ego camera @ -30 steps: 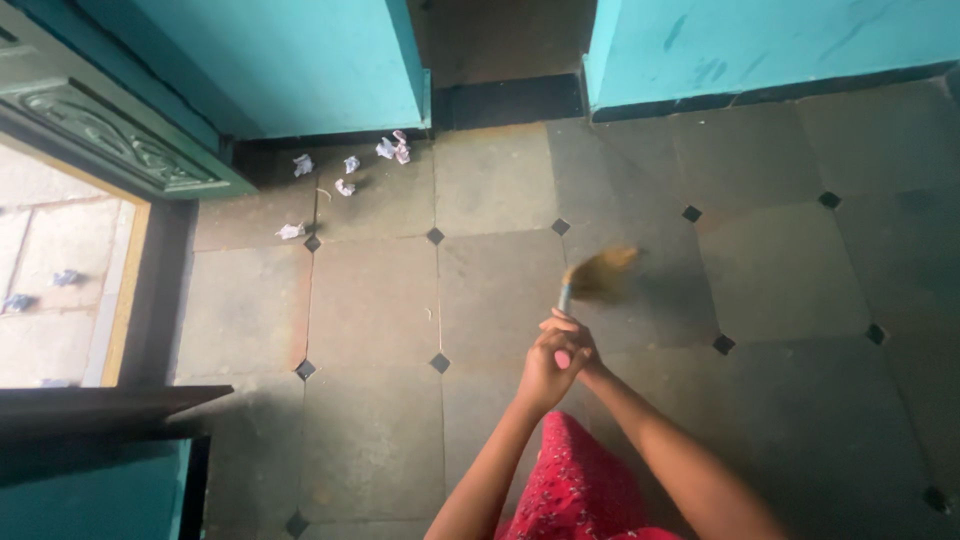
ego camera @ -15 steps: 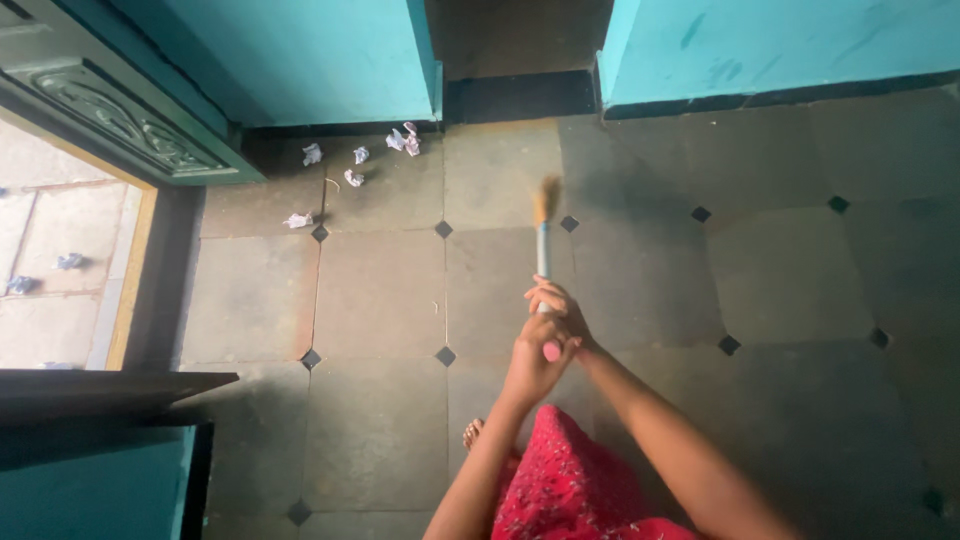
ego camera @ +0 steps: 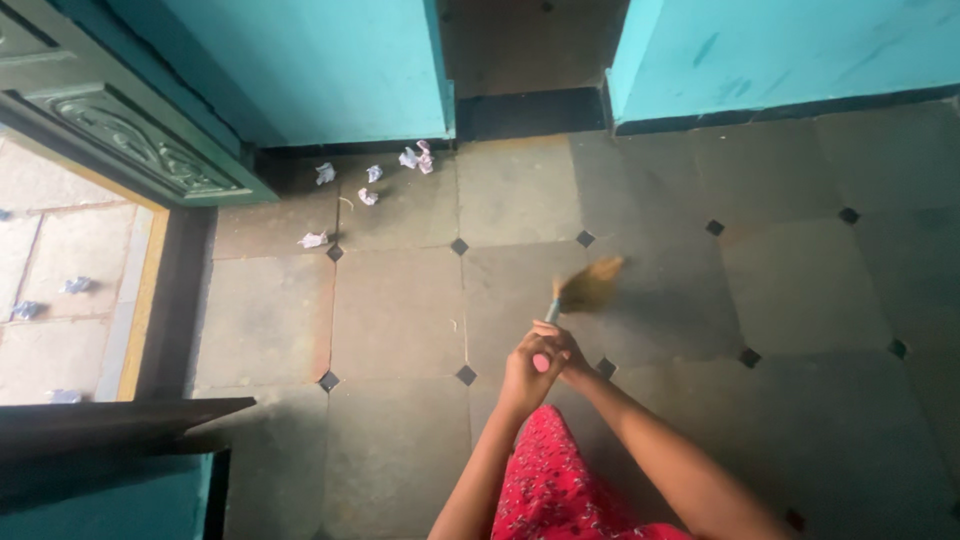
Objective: The person sweeps crumpled paper scraps across a tiled floor using a handheld broom, moving the debris toward a doorway.
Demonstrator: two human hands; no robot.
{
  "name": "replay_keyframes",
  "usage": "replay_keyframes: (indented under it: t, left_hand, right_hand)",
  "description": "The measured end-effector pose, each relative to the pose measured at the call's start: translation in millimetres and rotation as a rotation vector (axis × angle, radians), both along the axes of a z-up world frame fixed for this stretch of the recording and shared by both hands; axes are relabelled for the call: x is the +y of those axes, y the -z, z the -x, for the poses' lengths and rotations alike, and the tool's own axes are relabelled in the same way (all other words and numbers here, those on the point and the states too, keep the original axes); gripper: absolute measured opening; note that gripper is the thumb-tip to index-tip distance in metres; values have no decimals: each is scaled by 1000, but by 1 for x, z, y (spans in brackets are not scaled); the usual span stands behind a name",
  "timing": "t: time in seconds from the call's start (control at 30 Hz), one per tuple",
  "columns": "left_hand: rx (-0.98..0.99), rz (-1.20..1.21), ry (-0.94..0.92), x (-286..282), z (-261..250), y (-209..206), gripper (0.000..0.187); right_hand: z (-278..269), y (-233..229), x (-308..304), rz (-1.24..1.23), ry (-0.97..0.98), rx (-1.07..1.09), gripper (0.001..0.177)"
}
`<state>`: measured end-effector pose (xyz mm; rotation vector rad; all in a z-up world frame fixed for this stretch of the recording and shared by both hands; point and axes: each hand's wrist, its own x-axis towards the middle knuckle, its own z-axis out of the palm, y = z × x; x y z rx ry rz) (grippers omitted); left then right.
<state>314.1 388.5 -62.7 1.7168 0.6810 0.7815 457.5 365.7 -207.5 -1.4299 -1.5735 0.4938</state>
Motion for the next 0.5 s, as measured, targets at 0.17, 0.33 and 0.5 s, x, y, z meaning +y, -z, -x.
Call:
replay_keyframes:
  t: [0.17,0.33,0.5]
  left_hand:
    - [212,-39,-115,31,38,-46,25]
    - [182,-221,-72,52,59,-90,22]
    - [151,-153,18,84,91,-98,23]
  right_hand:
    - [36,-38,54,-72,-137,160,24]
    - [55,-103,90,-258,-224,-29,31]
    - [72,-115,111,-143,-176,-19,24]
